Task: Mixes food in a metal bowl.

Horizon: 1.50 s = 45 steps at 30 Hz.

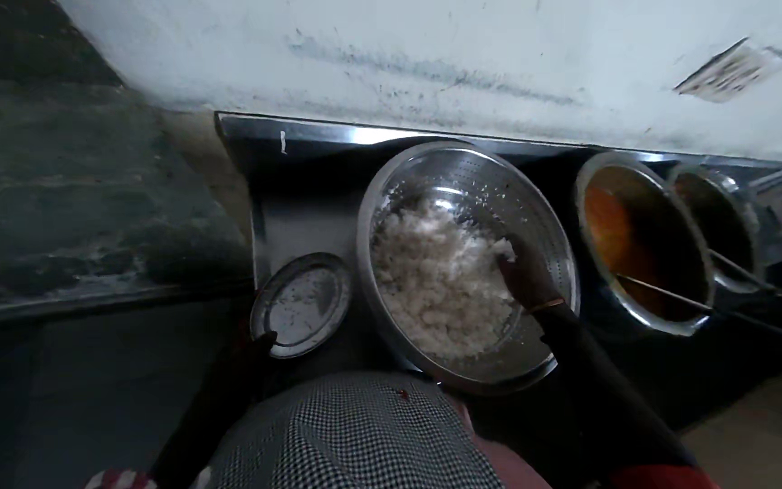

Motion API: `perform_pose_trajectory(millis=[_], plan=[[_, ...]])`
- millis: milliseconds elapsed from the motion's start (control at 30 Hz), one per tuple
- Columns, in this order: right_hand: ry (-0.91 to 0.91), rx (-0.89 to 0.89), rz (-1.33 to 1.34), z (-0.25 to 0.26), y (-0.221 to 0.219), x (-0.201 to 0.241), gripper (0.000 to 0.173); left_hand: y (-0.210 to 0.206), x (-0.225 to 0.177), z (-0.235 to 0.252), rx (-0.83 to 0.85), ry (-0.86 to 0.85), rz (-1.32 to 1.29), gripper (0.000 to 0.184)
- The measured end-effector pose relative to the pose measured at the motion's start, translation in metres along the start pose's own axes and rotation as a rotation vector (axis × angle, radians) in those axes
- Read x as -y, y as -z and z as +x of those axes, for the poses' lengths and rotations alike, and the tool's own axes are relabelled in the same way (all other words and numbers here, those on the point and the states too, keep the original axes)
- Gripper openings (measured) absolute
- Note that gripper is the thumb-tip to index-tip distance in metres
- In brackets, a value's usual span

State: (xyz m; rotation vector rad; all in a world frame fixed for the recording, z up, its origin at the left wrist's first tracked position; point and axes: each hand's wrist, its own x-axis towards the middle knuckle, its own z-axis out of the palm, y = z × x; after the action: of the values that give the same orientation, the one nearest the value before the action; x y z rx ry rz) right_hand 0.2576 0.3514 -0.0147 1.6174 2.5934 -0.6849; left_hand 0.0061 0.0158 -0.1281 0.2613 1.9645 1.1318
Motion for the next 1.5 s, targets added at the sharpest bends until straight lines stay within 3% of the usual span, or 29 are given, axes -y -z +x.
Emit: perform_pose_trajectory(millis=[67,100,167,233,267,333,433,533,633,700,767,833,933,1000,1067,1200,1300,1367,1500], plan=[[-0.023,0.086,-0.130,-0.004,0.004,-0.016,0.037,0.000,0.002,0.000,0.009,-0.021,-0.060,0.049],[-0.064,0.183,-0.242,-0.006,0.003,-0.023,0.042,0.000,0.002,0.001,0.007,-0.023,-0.088,0.051],[-0.122,0.379,-0.357,-0.007,-0.016,-0.038,0.069,0.000,-0.002,-0.001,0.000,-0.017,-0.065,0.054],[-0.113,0.458,-0.355,-0.012,-0.050,-0.032,0.098,-0.001,-0.011,-0.001,-0.017,0.022,0.015,0.054],[-0.093,0.445,-0.328,-0.012,-0.061,-0.022,0.095,-0.003,-0.013,-0.001,-0.022,0.038,0.038,0.055],[-0.035,0.392,-0.207,-0.003,-0.067,-0.010,0.073,-0.004,-0.014,-0.002,-0.029,0.055,0.060,0.055],[-0.030,0.323,0.149,0.014,-0.052,0.001,0.051,-0.003,-0.013,-0.002,-0.026,0.067,-0.006,0.045],[-0.088,0.222,0.236,0.013,-0.031,0.018,0.050,0.001,-0.012,-0.005,0.022,0.049,-0.077,0.039],[-0.027,0.168,0.091,0.010,-0.021,0.033,0.049,-0.001,-0.010,-0.004,-0.001,0.020,-0.062,0.040],[0.063,0.167,-0.030,0.005,-0.021,0.043,0.043,0.000,-0.002,-0.001,-0.002,-0.021,-0.095,0.046],[0.265,0.226,-0.201,-0.001,-0.031,0.051,0.029,0.001,0.000,-0.003,0.016,-0.054,-0.135,0.052],[0.569,0.332,-0.330,-0.015,-0.056,0.050,0.041,0.000,0.001,-0.003,0.032,-0.060,-0.176,0.055],[0.735,0.500,-0.527,-0.034,-0.092,0.046,0.066,0.001,0.005,0.004,0.025,-0.039,-0.156,0.053],[0.713,0.455,-0.574,-0.023,-0.102,0.036,0.067,0.000,0.006,0.003,0.024,-0.034,-0.137,0.052],[0.659,0.373,-0.570,-0.006,-0.100,0.033,0.053,0.000,0.007,0.002,0.018,-0.036,-0.144,0.052],[0.369,0.238,-0.323,0.033,-0.055,0.044,0.044,0.000,0.006,-0.001,0.026,-0.058,-0.187,0.054],[0.290,0.064,-0.152,0.038,-0.019,0.047,0.034,0.001,0.003,-0.001,0.026,-0.065,-0.182,0.059],[0.208,-0.020,-0.166,0.036,-0.007,0.042,0.038,0.000,0.000,-0.002,0.025,-0.034,-0.172,0.056],[0.013,-0.008,-0.158,0.025,0.011,0.051,0.046,0.000,-0.001,0.000,0.030,0.017,-0.201,0.045]])
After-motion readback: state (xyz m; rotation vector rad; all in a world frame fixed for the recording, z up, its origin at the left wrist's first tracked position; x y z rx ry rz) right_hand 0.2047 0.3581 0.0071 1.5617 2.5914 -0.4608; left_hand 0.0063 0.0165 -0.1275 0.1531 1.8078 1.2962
